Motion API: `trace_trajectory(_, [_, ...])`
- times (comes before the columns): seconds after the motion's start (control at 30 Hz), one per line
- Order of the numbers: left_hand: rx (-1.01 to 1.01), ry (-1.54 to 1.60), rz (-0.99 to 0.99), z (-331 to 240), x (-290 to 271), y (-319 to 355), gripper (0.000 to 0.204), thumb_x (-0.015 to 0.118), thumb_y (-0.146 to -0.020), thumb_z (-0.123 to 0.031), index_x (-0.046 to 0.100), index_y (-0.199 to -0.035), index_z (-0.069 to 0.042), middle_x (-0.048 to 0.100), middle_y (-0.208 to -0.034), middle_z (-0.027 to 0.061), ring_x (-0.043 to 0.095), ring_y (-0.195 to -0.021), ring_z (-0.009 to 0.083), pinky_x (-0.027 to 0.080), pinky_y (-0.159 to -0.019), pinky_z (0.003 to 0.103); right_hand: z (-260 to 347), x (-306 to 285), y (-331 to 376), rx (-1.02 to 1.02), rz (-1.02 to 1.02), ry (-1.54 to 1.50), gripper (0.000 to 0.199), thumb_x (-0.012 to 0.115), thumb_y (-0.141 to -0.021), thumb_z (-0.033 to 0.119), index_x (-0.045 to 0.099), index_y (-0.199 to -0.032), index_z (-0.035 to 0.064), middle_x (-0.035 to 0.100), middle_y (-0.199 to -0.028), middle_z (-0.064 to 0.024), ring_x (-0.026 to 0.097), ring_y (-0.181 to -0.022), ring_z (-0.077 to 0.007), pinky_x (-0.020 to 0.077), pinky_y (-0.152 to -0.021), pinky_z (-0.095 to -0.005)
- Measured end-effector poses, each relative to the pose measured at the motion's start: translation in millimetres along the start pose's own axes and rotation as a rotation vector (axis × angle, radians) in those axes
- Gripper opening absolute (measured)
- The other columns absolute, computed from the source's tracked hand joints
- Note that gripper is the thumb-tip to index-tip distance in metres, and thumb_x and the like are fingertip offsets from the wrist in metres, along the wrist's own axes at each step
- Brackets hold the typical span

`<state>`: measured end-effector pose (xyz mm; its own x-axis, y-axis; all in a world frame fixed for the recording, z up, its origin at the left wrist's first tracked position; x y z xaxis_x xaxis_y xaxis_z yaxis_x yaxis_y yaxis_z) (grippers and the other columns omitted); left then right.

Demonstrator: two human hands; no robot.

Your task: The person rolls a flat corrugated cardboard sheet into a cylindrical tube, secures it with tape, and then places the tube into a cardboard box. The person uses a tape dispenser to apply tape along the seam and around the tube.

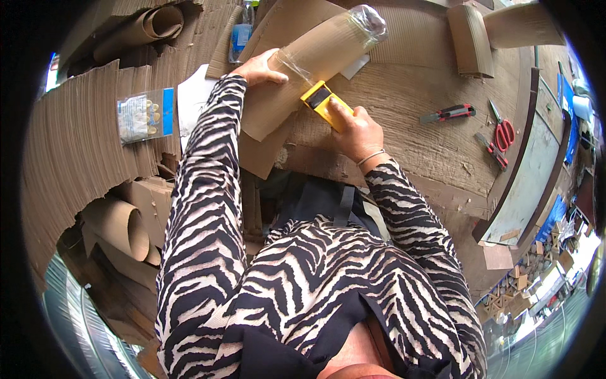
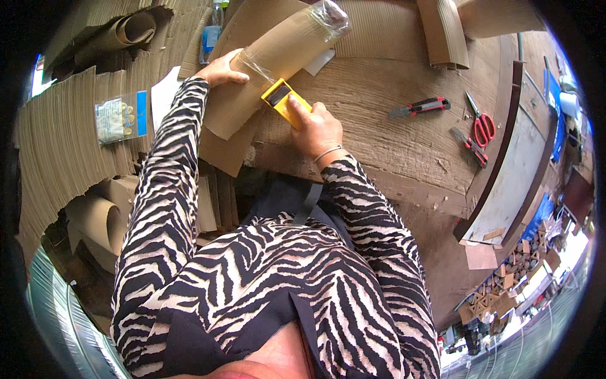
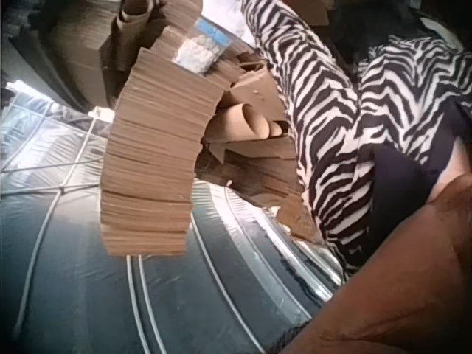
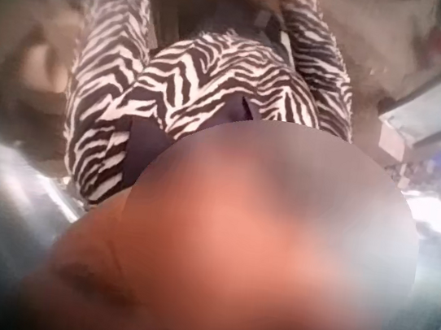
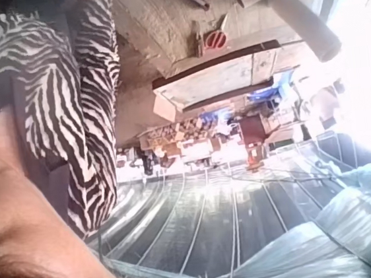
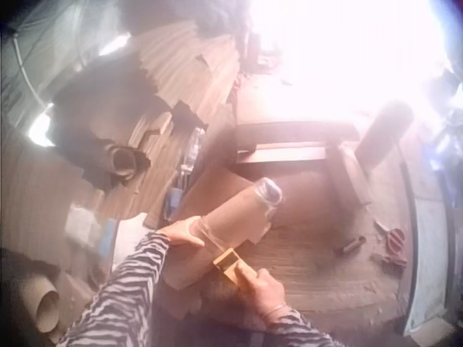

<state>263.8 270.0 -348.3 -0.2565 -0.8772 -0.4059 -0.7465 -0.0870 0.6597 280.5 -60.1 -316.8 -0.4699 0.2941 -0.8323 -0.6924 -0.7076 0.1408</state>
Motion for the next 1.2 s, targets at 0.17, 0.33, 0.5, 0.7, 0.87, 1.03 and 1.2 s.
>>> trace_trajectory(0.17, [0.254, -0.443, -0.207, 0.5, -16.4, 8.2, 0.111, 0.082, -0.071, -0.046, 0.025, -0.159, -0.009, 0.031, -0.161, 0.0208, 0.032, -0.148, 0.0336, 0.030, -0.121, 0.042, 29.0, -11.2, -38.5, -0.003, -0.015, -0.074, 0.062, 0.077, -0.076, 0.025, 0.059, -0.135, 0.0317, 0.060, -0.091, -0.0124, 0.068, -0.078, -0.0340, 0.0566, -0.065, -0.0460])
trace_trajectory(0.33, [0.072, -0.798, -0.442, -19.4, 10.1, 16.7, 0.124, 0.086, -0.067, -0.053, 0.015, -0.161, -0.015, 0.029, -0.159, 0.0197, 0.034, -0.145, 0.0408, 0.032, -0.116, 0.057, 45.7, -14.1, -58.2, -0.035, -0.075, -0.097, 0.062, 0.078, -0.077, 0.026, 0.060, -0.136, 0.0299, 0.061, -0.090, -0.0113, 0.068, -0.074, -0.0336, 0.0572, -0.065, -0.0445])
trace_trajectory(0.5, [0.064, -0.735, -0.445, -11.1, 16.1, 17.2, 0.128, 0.090, -0.060, -0.045, 0.015, -0.160, -0.018, 0.030, -0.158, 0.0180, 0.035, -0.144, 0.0392, 0.034, -0.115, 0.055, 18.1, -2.6, 10.5, 0.029, 0.024, -0.132, 0.063, 0.079, -0.076, 0.023, 0.060, -0.136, 0.0299, 0.062, -0.090, -0.0136, 0.068, -0.074, -0.0351, 0.0572, -0.064, -0.0450])
trace_trajectory(0.7, [0.050, -0.621, -0.297, -24.7, -14.0, 8.3, 0.123, 0.090, -0.059, -0.038, 0.021, -0.158, -0.014, 0.038, -0.153, 0.0191, 0.040, -0.141, 0.0378, 0.036, -0.117, 0.047, 13.0, 8.2, -46.9, 0.121, 0.253, 0.008, 0.065, 0.077, -0.079, 0.028, 0.056, -0.140, 0.0319, 0.063, -0.096, -0.0164, 0.070, -0.081, -0.0363, 0.0579, -0.071, -0.0469])
trace_trajectory(0.87, [0.104, -0.428, -0.082, -17.9, -61.7, -17.6, 0.121, 0.091, -0.059, -0.034, 0.024, -0.157, -0.008, 0.043, -0.151, 0.0221, 0.044, -0.140, 0.0350, 0.037, -0.118, 0.041, 28.7, 6.0, -83.3, 0.105, 0.235, 0.013, 0.067, 0.078, -0.080, 0.031, 0.054, -0.142, 0.0324, 0.063, -0.099, -0.0156, 0.070, -0.086, -0.0346, 0.0579, -0.073, -0.0461])
trace_trajectory(1.03, [0.041, 0.132, 0.260, -6.4, -67.3, -27.9, 0.106, 0.088, -0.068, -0.029, 0.031, -0.153, 0.000, 0.051, -0.145, 0.0159, 0.049, -0.133, 0.0254, 0.038, -0.114, 0.037, 7.3, -9.2, -64.2, -0.023, 0.033, -0.080, 0.066, 0.078, -0.076, 0.024, 0.058, -0.138, 0.0314, 0.060, -0.092, -0.0109, 0.067, -0.078, -0.0331, 0.0571, -0.066, -0.0438])
trace_trajectory(1.2, [-0.070, 0.913, 0.320, 55.6, 23.9, -8.9, 0.087, 0.080, -0.079, -0.026, 0.036, -0.150, 0.000, 0.060, -0.132, 0.0122, 0.060, -0.114, 0.0180, 0.050, -0.100, 0.034, -4.5, -80.6, -48.9, -0.137, 0.030, -0.105, 0.065, 0.078, -0.075, 0.017, 0.061, -0.137, 0.0267, 0.060, -0.089, -0.0092, 0.066, -0.076, -0.0301, 0.0563, -0.066, -0.0404])
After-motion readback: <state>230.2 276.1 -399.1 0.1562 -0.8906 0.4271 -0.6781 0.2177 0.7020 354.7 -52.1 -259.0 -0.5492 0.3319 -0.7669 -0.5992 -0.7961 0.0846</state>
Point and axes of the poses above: each hand's wrist, its own y-axis away from the middle knuckle, its own x-axis out of the palm, z = x × y, the point moved 2 cm from there along -y, towards the middle knuckle
